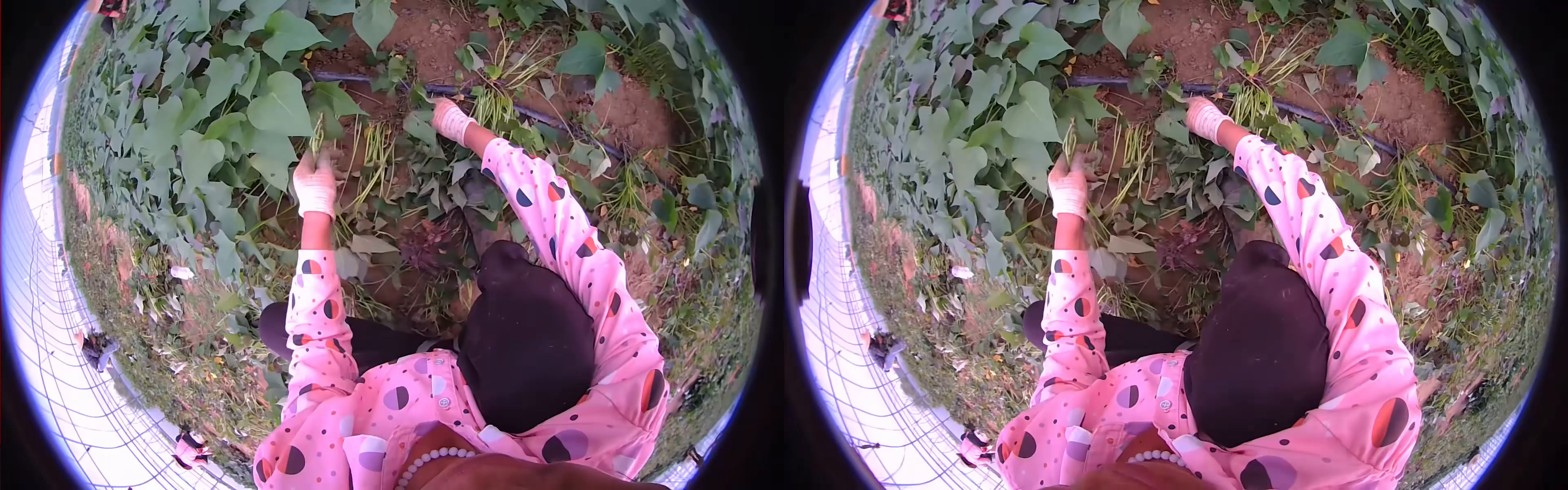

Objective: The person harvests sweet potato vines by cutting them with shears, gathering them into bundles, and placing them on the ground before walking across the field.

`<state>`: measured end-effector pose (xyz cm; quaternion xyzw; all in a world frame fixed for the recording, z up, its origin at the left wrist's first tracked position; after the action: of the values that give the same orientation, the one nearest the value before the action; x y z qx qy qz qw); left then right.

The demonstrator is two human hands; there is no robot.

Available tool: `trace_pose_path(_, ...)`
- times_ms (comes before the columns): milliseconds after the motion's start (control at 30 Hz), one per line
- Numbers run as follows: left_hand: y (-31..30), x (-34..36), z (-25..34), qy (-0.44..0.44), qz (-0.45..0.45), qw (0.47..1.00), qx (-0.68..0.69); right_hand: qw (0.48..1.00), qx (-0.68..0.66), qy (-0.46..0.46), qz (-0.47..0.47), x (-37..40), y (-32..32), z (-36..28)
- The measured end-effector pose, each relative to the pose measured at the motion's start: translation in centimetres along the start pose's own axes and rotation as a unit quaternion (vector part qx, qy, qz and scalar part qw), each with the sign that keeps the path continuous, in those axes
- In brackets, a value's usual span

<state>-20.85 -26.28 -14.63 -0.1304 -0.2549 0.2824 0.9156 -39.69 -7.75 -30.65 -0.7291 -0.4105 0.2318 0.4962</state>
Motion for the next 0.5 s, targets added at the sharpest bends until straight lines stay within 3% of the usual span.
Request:
trace_pose_path(33, 2.0, -1.9, 1.5, 0.069, -0.037, 0.997, -0.026, 0.991, -0.118, 0.066, -0.017, 0.7, -2.1, -0.4)
trace_pose_path(67, 4.1, -4.6, 1.4, 0.177, -0.049, 0.971, -0.151, 0.963, -0.232, 0.136, -0.018, 1.5, -4.1, -0.9)
trace_pose_path(100, 6.3, -6.9, 1.2, 0.279, -0.057, 0.92, -0.269, 0.964, -0.23, 0.135, -0.017, 1.4, -3.8, -1.0)
trace_pose_path(167, 7.1, -9.3, 4.5, 0.33, -0.048, 0.828, -0.45, 0.96, -0.241, 0.141, 0.01, 1.2, -2.1, -0.2)
trace_pose_path(233, 1.1, -14.8, 4.9, 0.287, 0.09, 0.774, -0.557, 0.966, -0.223, 0.134, 0.001, 1.8, -2.9, -0.3)
trace_pose_path(333, -14.0, -21.7, 1.2, 0.029, 0.082, 0.779, -0.621, 0.97, -0.194, 0.142, -0.033, 2.3, -3.3, -1.1)
trace_pose_path(367, -17.9, -17.9, 4.0, -0.027, 0.12, 0.771, -0.625, 0.97, -0.197, 0.138, -0.031, 2.4, -3.0, -1.2)
trace_pose_path(433, -23.6, -16.1, -0.8, 0.015, 0.082, 0.875, -0.477, 0.973, -0.187, 0.138, -0.004, 2.3, -2.6, -0.9)
trace_pose_path(500, -27.2, -19.8, -12.9, 0.044, 0.049, 0.868, -0.492, 0.977, -0.171, 0.129, 0.002, 2.2, -1.7, -0.2)
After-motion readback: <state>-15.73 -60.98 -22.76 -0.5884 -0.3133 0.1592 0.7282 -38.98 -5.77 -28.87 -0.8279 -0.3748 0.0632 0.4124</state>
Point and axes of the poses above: each hand's wrist, its own x-axis away from the middle knuckle, its own y-axis out of the palm, z = x × y, the point moved 7 cm from there along -x, towards the middle knuckle
